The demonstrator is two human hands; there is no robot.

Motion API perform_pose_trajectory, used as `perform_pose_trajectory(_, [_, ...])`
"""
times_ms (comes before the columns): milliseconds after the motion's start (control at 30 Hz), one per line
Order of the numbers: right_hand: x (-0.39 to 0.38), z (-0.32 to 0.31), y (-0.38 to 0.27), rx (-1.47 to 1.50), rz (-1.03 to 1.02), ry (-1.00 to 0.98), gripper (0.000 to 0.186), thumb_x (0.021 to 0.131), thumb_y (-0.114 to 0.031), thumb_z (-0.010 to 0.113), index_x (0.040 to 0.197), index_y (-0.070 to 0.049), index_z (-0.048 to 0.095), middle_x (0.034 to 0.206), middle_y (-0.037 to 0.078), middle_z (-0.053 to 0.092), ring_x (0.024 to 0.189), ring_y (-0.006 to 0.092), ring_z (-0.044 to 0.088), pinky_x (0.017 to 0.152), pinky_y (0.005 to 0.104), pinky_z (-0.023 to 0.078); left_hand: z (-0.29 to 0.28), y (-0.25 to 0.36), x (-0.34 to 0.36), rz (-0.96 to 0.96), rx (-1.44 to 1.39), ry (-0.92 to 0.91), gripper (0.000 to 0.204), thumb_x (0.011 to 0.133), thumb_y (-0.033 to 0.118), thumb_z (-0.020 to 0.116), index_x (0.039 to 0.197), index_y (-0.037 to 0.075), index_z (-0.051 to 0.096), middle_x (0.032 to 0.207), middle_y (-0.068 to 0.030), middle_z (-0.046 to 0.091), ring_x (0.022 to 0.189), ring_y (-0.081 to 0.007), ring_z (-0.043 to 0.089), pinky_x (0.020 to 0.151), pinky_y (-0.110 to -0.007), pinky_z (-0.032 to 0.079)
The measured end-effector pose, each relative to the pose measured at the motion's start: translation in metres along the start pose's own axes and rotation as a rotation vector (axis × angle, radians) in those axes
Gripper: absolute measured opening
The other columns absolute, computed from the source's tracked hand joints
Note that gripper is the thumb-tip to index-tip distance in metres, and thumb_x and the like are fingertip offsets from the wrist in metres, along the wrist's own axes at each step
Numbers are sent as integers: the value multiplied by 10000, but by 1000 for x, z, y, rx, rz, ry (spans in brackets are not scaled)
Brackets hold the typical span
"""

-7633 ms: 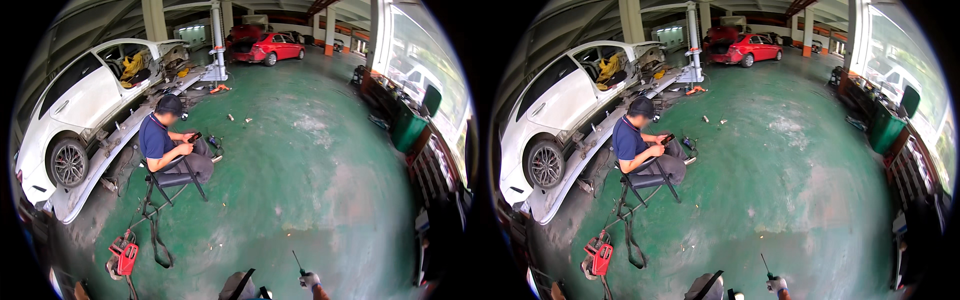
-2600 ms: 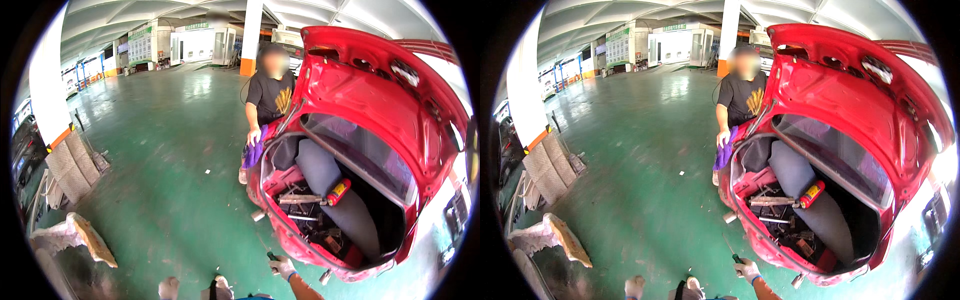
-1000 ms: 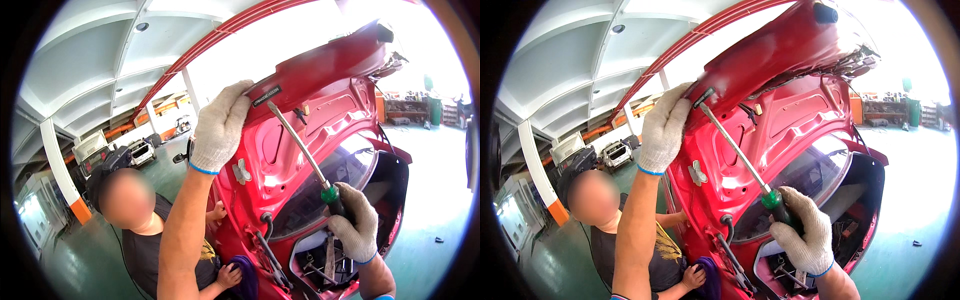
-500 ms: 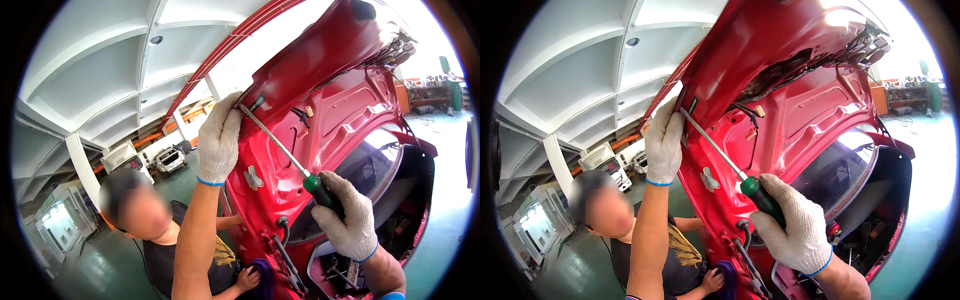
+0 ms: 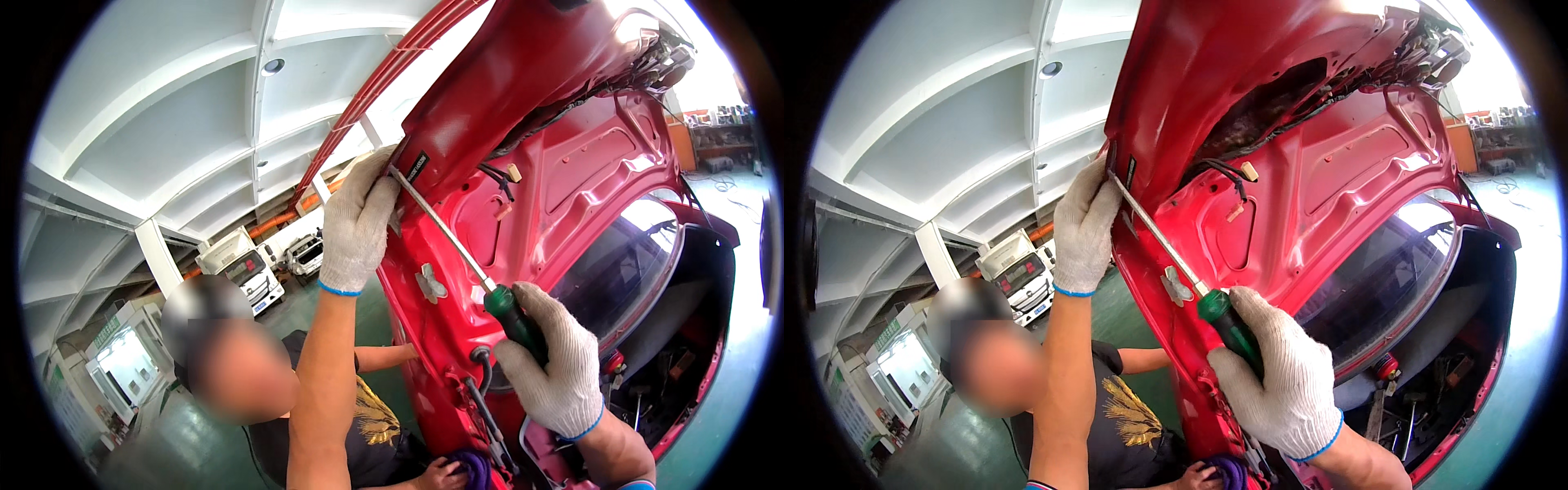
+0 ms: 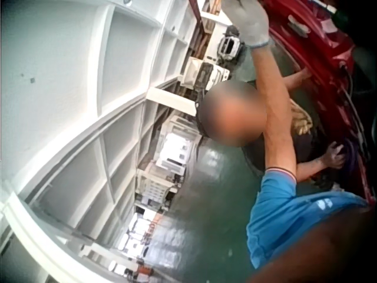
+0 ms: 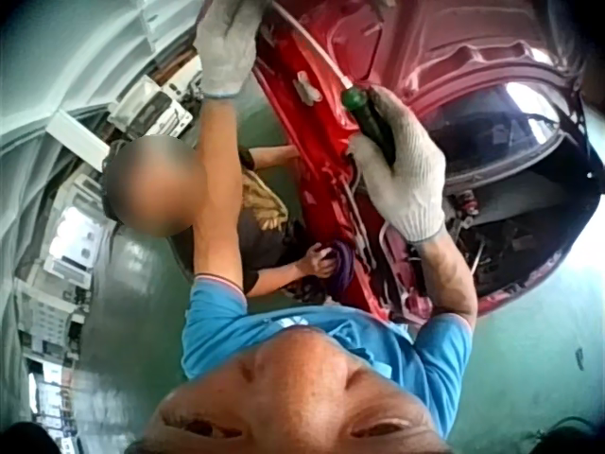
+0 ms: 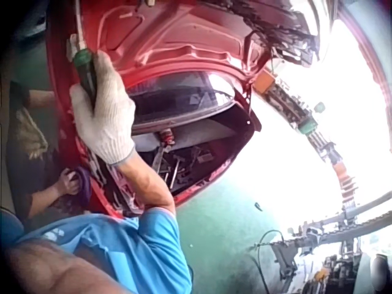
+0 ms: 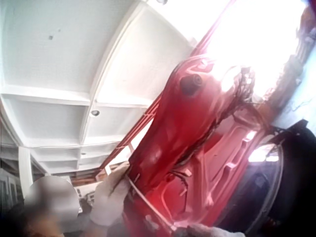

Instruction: The person uses a screwdriver and hammer to scrape and tap the inner surface of a red car's open trunk lid, removing paint or filler in several small areas. The work is performed in a workshop with other vehicles and tools visible.

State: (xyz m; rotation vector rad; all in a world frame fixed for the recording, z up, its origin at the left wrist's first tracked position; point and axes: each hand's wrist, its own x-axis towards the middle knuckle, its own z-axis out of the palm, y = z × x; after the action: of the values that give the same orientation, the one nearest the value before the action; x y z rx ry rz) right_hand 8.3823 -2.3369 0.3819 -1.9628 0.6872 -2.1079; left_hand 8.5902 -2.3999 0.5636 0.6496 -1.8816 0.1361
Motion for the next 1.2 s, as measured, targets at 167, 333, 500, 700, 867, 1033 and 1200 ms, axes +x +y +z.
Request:
perform_pose_trajectory(167, [-5,7,-7,81,109,-19,557,870,-97,784,1369,56,589,1174,282,717,1070,400,751,933,407,587,-7,-3,2,-11,-24,-23,380,1030,100,547,1376,-24,644,1052,-75,702,786,-87,618,709,-249,525])
perform_pose_trajectory(333, [-11,21,-22,112,212,-32,598,896,-103,762,1429,49,538,1193,292,701,1135,384,730,967,403,563,-5,-15,6,88,-48,-16,389,1022,122,579,1371,-35,647,1063,-84,709,784,-83,616,704,-245,520])
perform_pose_trajectory(500, [-21,45,-39,178,294,-7,662,923,-111,736,1500,52,454,1222,294,680,1160,370,714,981,419,548,-3,-5,1,29,-45,7,374,1029,153,600,1354,-19,669,1019,-72,718,730,-73,606,660,-241,506])
perform_pose_trajectory(700, [-26,79,-66,530,459,-26,591,975,-82,663,1505,17,421,1093,204,692,967,242,722,895,374,564,-1,-6,4,12,-98,54,326,1033,146,601,1299,-9,708,886,-47,713,638,-60,574,576,-236,472])
perform_pose_trajectory(867, [-23,89,-75,301,391,-52,667,974,-83,688,1553,11,369,1083,131,678,866,166,702,767,321,580,4,-3,4,-9,-120,40,312,1030,131,600,1279,-18,716,843,-45,711,590,-51,549,520,-237,447])
perform_pose_trajectory(1033, [-18,81,-92,461,474,-35,706,993,-95,687,1592,6,328,1022,98,663,735,122,663,655,290,565,-1,-2,4,15,-129,38,313,1026,138,612,1267,-32,716,894,-55,725,676,-71,599,601,-245,498])
perform_pose_trajectory(1200, [-10,80,-115,712,684,-6,677,1002,-119,710,1574,11,371,986,99,664,684,121,633,598,274,539,0,-9,5,-8,-166,46,325,1030,144,641,1292,-37,700,1030,-83,750,859,-95,668,754,-241,548])
